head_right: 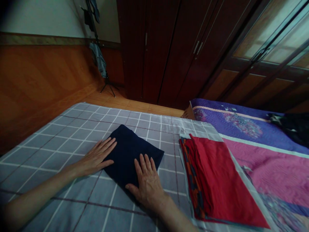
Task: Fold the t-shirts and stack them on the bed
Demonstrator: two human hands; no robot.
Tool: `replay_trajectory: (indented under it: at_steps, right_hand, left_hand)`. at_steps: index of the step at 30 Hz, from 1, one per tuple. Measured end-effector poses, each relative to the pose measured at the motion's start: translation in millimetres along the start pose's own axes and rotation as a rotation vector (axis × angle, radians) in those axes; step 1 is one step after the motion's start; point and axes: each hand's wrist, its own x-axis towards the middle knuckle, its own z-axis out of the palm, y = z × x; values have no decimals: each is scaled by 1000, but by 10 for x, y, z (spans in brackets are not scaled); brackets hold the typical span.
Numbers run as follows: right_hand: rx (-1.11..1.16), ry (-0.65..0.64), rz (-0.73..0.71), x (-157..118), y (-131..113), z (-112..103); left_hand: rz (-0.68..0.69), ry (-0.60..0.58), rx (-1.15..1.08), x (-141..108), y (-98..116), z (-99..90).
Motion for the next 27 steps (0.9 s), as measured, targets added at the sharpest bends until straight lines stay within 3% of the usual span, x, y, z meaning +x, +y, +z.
replay_trajectory:
  at_steps: [4,9,11,16,23,27]
  right_hand:
    - [-21,48,-75,-402,-85,52]
    - [-37,297,-95,-735,-188,243]
    - [-27,351,-64,-751,-207,290]
    - [-37,328,7,-682,-233,299]
    - [-42,417,-68,-634,-186,242]
    - [-61,393,-103,-611,-278,229]
  left_hand:
    - [-193,71,-13,-162,-308,101]
    - [-305,300,-144,-173,-373,140]
    - [-336,336,-181,-156,-374,122]
    - [-381,295,-174,-178,-390,55]
    - [-356,310,-211,-203,-395,44]
    - [-372,338,-246,-192,-410,37]
